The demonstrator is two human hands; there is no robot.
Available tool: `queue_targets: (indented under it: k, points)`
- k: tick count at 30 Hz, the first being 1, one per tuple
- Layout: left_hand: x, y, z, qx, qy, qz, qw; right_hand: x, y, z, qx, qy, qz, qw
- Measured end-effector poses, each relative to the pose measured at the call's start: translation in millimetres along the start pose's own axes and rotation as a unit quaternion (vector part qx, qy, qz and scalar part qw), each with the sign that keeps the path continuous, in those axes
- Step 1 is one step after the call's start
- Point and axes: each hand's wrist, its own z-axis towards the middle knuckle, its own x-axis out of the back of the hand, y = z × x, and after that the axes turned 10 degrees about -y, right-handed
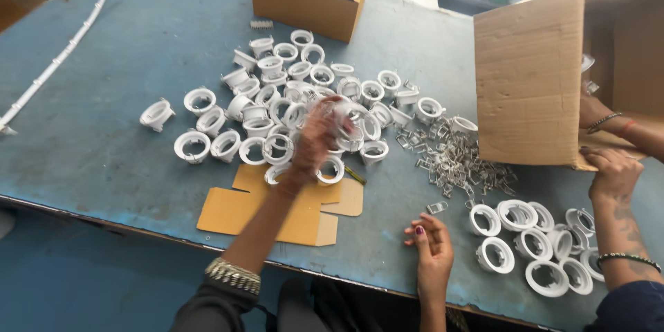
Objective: The person assembles white circular light fixture housings by inserting metal spring clips into each unit. The person repeatedly picks a housing, inserts a clip, and places the completed unit on the table. A coworker packs finished units into a cardboard box.
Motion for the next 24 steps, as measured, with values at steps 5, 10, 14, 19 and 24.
queue_targets:
  k: [5, 10, 14, 19, 24]
  points:
    - [85.5, 129.0, 22.7, -0.090, 0.161, 0.537, 0.823, 1.6, 19.7, 4.1, -0.022, -0.010, -0.032, 0.999]
    - [188.3, 185.2, 44.7, 0.118, 0.197, 0.805, 0.546, 0.5, 20.9, 9.8, -0.053, -0.024, -0.072, 0.996]
    - [261.6, 181.7, 54.6, 0.186, 0.199, 0.847, 0.457, 2.0, 17.8, 5.9, -0.054, -0.034, -0.070, 0.996]
    - [255.1, 171.8, 79.0, 0.267, 0.208, 0.844, 0.416, 3.4, 19.7, 6.0, -0.046, -0.039, -0.038, 0.997]
    - [61.9, 140.0, 86.2, -0.025, 0.032, 0.696, 0.717, 3.3, 14.4, 8.8, -0.059, -0.050, -0.012, 0.997]
